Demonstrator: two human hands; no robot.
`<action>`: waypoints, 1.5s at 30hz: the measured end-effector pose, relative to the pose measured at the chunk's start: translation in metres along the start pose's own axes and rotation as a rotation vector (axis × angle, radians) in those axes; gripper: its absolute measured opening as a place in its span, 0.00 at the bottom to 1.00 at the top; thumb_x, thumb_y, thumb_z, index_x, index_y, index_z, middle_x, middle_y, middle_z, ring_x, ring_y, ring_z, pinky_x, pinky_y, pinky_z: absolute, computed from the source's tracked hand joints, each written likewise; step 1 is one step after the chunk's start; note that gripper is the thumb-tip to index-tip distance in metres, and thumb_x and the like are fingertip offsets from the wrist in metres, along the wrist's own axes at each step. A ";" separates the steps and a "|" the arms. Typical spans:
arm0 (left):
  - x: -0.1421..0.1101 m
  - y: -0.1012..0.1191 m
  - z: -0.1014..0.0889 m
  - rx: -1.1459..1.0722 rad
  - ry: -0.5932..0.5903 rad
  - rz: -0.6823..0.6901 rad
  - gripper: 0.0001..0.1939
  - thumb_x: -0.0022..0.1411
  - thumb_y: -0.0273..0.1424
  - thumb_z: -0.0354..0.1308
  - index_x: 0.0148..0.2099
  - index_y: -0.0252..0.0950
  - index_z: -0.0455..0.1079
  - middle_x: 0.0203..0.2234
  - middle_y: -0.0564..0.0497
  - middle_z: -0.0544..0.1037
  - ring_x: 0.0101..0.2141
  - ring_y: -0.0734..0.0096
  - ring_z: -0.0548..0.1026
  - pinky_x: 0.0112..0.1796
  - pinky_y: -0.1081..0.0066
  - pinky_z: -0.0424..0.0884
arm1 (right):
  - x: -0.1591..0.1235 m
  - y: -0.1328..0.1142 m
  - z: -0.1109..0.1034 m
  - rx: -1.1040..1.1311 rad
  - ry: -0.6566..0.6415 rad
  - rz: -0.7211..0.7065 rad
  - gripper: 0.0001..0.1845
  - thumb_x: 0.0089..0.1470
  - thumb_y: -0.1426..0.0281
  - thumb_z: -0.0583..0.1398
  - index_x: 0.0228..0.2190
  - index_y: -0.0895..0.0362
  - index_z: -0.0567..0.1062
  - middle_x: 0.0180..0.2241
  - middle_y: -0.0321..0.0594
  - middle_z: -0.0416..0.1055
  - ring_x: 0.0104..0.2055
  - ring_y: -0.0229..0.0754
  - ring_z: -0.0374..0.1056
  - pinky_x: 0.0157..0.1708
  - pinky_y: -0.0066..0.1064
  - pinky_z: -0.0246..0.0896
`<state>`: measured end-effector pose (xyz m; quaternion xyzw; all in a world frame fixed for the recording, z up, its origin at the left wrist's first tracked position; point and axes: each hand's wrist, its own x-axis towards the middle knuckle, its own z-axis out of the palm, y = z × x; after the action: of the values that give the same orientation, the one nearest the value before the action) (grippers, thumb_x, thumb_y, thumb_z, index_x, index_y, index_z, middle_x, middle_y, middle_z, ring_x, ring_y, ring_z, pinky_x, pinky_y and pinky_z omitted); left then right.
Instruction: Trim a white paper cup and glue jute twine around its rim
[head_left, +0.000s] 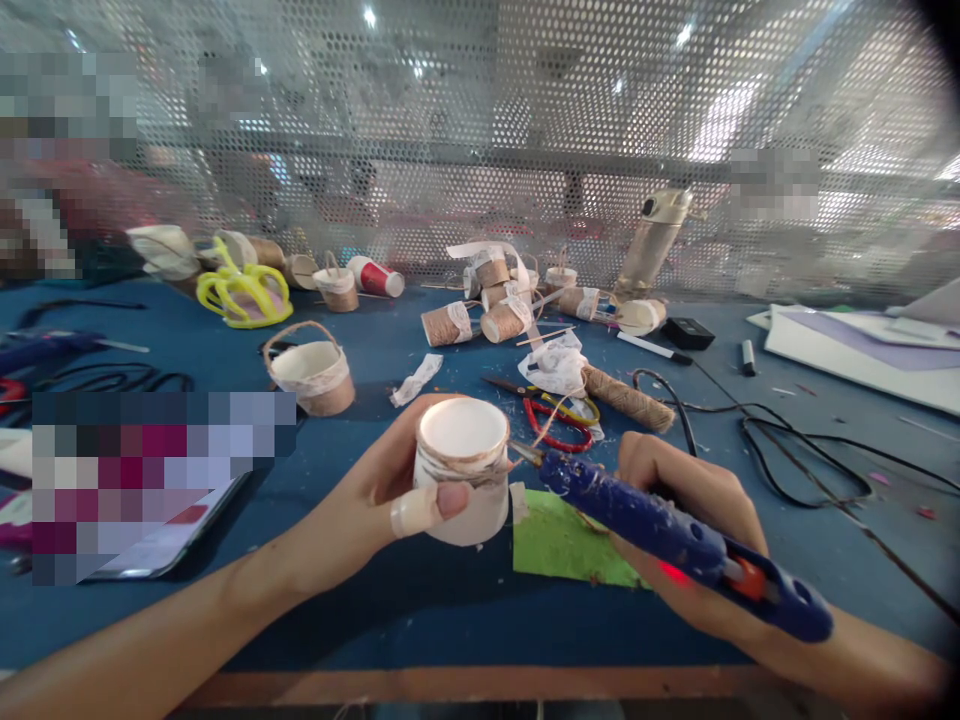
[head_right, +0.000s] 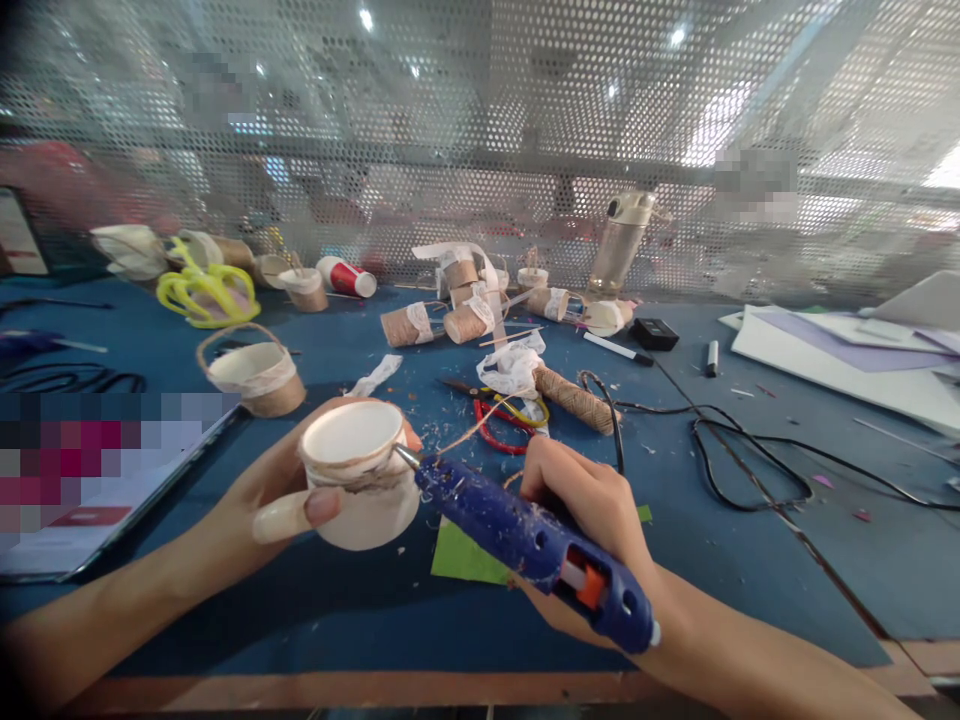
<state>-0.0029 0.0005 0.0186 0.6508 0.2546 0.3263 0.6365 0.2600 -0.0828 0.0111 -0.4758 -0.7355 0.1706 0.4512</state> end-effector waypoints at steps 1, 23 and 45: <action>0.000 0.000 0.000 -0.004 -0.001 -0.005 0.27 0.58 0.41 0.67 0.58 0.48 0.66 0.48 0.55 0.77 0.49 0.58 0.74 0.48 0.68 0.71 | 0.000 0.000 0.000 0.001 -0.005 -0.006 0.16 0.46 0.78 0.61 0.26 0.51 0.58 0.22 0.31 0.58 0.22 0.36 0.54 0.20 0.30 0.49; 0.003 -0.001 0.008 -0.075 -0.036 -0.070 0.23 0.59 0.39 0.67 0.55 0.44 0.68 0.48 0.48 0.77 0.49 0.55 0.74 0.49 0.63 0.70 | 0.017 0.000 0.006 0.154 0.199 0.077 0.11 0.52 0.73 0.67 0.29 0.50 0.68 0.34 0.36 0.73 0.33 0.42 0.71 0.34 0.35 0.70; 0.005 0.000 0.018 0.060 0.017 -0.152 0.22 0.60 0.43 0.65 0.53 0.45 0.63 0.43 0.53 0.73 0.44 0.63 0.71 0.44 0.68 0.67 | 0.021 -0.008 0.014 0.399 0.105 0.202 0.11 0.49 0.76 0.70 0.30 0.53 0.74 0.29 0.31 0.75 0.26 0.34 0.70 0.26 0.26 0.69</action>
<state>0.0145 -0.0077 0.0196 0.6454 0.3183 0.2751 0.6375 0.2413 -0.0661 0.0193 -0.4566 -0.6115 0.3317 0.5546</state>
